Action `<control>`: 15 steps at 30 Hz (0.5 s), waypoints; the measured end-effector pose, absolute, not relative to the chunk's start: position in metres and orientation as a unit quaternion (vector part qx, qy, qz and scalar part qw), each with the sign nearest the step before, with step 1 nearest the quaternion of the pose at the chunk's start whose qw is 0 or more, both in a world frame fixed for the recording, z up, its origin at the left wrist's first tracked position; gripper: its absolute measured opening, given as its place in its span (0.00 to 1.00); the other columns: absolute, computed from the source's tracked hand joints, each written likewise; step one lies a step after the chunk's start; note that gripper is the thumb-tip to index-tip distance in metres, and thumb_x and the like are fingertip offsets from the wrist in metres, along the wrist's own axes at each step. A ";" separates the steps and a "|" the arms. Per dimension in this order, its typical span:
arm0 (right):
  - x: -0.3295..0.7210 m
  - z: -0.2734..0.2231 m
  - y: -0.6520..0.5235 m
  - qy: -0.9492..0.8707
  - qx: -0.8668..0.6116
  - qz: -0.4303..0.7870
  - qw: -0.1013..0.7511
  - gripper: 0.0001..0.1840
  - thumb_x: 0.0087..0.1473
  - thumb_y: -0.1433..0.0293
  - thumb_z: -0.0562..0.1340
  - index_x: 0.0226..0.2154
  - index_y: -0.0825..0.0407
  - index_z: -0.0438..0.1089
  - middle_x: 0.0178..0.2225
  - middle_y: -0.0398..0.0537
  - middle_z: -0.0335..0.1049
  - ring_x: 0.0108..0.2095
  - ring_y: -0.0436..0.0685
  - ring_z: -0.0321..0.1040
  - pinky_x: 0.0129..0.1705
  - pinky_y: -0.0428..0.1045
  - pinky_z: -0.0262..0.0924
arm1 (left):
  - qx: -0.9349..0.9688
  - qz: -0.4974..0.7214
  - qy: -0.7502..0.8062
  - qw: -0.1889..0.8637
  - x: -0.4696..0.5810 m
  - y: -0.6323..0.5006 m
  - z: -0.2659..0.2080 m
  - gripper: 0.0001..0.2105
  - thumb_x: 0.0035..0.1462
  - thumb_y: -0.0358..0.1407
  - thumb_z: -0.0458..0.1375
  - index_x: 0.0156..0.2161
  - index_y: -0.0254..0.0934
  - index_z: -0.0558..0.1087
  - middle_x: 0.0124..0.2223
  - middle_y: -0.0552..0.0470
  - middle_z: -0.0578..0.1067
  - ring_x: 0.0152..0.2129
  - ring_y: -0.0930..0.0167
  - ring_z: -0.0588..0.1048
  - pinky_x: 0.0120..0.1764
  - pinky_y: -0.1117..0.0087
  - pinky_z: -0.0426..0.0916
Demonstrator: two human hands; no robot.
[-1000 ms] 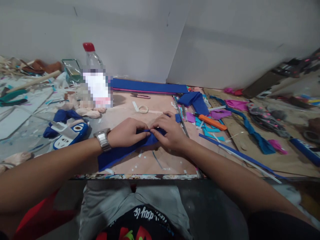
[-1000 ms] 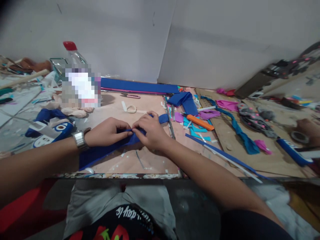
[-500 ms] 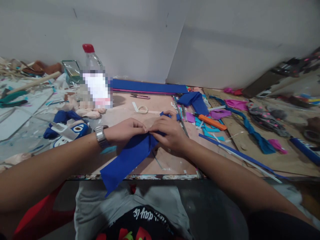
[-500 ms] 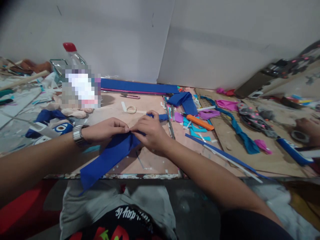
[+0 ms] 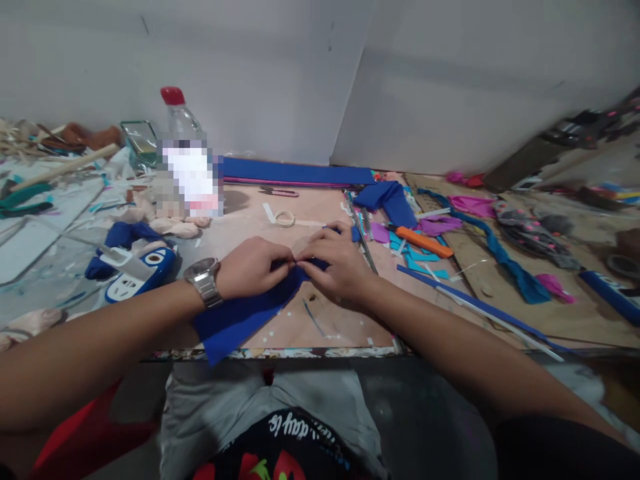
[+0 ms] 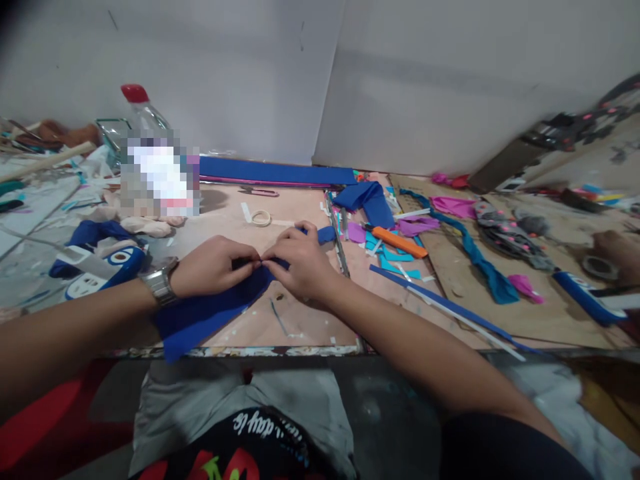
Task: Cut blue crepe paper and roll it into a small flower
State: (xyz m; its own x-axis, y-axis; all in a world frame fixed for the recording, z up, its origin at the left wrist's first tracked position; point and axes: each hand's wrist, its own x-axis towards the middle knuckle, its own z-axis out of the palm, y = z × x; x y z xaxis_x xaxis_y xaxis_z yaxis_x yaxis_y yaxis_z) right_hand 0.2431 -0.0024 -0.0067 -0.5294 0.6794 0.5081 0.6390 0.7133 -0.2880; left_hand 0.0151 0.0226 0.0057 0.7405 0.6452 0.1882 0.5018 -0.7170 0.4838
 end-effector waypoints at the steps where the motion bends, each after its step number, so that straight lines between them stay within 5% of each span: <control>1: 0.243 -0.007 -0.002 -0.875 -0.380 0.034 0.299 0.03 0.61 0.69 0.67 0.35 0.47 0.78 0.34 0.43 0.82 0.43 0.60 0.72 0.60 0.64 0.45 | 0.918 0.170 0.313 0.174 0.015 0.021 0.005 0.13 0.65 0.36 0.54 0.41 0.36 0.82 0.34 0.48 0.83 0.29 0.68 0.77 0.34 0.69 0.61; 15: 0.241 0.000 -0.006 -0.873 -0.415 0.060 0.248 0.04 0.64 0.69 0.62 0.39 0.50 0.74 0.41 0.48 0.80 0.48 0.62 0.69 0.57 0.62 0.44 | 0.927 0.174 0.314 0.108 0.017 0.020 -0.001 0.12 0.68 0.35 0.53 0.40 0.37 0.79 0.34 0.48 0.83 0.29 0.66 0.79 0.33 0.67 0.60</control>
